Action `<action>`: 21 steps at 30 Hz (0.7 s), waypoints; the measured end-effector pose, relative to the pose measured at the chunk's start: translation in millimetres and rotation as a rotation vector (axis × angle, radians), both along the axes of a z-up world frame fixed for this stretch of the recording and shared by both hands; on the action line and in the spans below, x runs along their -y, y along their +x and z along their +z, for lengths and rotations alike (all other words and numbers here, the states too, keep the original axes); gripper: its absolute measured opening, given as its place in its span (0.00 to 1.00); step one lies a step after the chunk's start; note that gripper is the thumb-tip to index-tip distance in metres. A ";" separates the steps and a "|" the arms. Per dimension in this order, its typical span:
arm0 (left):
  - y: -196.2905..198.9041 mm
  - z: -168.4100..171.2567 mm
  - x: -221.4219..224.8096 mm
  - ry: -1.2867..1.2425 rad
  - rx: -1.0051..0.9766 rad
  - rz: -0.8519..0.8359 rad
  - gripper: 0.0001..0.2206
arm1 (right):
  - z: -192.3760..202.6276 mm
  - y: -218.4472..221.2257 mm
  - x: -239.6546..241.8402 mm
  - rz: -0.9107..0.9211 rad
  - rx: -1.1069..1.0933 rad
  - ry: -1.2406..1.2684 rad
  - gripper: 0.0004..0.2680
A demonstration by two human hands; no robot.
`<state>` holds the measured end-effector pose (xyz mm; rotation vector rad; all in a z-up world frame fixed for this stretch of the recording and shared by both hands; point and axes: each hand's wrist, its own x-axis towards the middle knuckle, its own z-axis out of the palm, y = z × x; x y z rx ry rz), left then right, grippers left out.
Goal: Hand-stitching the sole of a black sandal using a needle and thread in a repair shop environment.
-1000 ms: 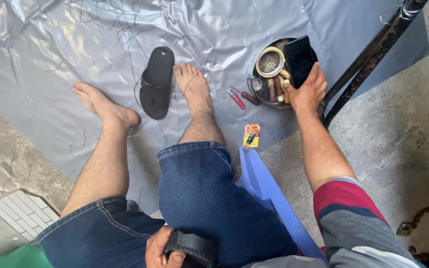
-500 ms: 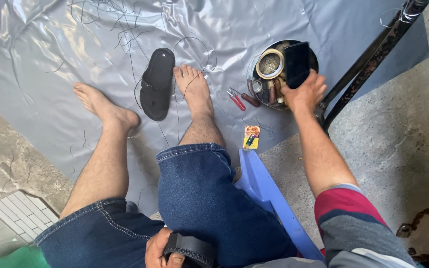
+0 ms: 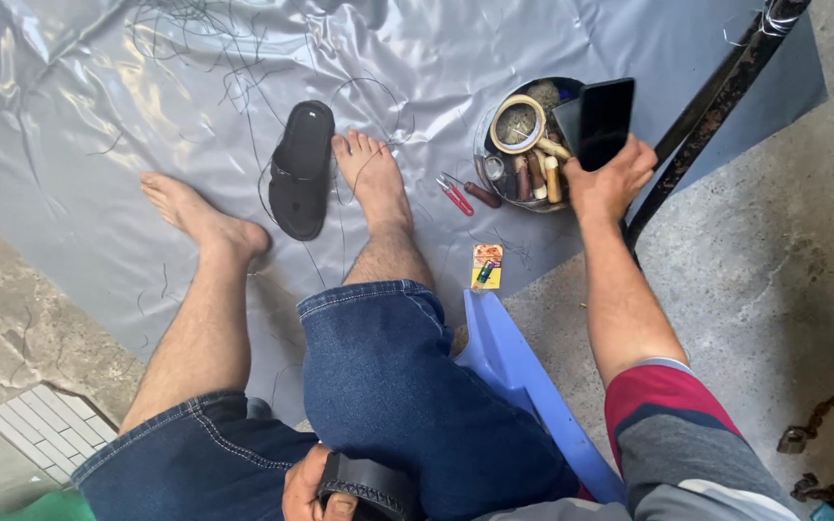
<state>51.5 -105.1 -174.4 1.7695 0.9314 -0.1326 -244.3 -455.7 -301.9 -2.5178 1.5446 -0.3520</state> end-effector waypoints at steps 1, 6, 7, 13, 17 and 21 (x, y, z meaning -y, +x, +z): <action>-0.3 -0.6 -0.3 -0.002 -0.004 -0.002 0.30 | 5.9 -2.8 -0.3 -0.002 -0.004 -0.002 0.30; 1.0 -1.6 -3.0 0.018 -0.020 -0.028 0.30 | 23.4 -1.3 -4.5 0.001 0.067 0.128 0.30; 0.9 4.2 -0.3 0.021 -0.019 -0.025 0.30 | 20.9 2.1 -4.6 0.004 0.069 0.131 0.30; 0.0 4.8 0.0 0.021 -0.030 -0.025 0.30 | 13.6 16.0 4.3 0.099 -0.144 0.181 0.30; 1.6 -5.4 -7.4 0.020 -0.038 -0.051 0.30 | 21.3 17.5 6.4 0.147 -0.264 0.169 0.31; 0.0 0.8 -2.1 0.000 -0.014 -0.043 0.30 | 32.8 21.9 3.6 0.195 -0.302 0.166 0.32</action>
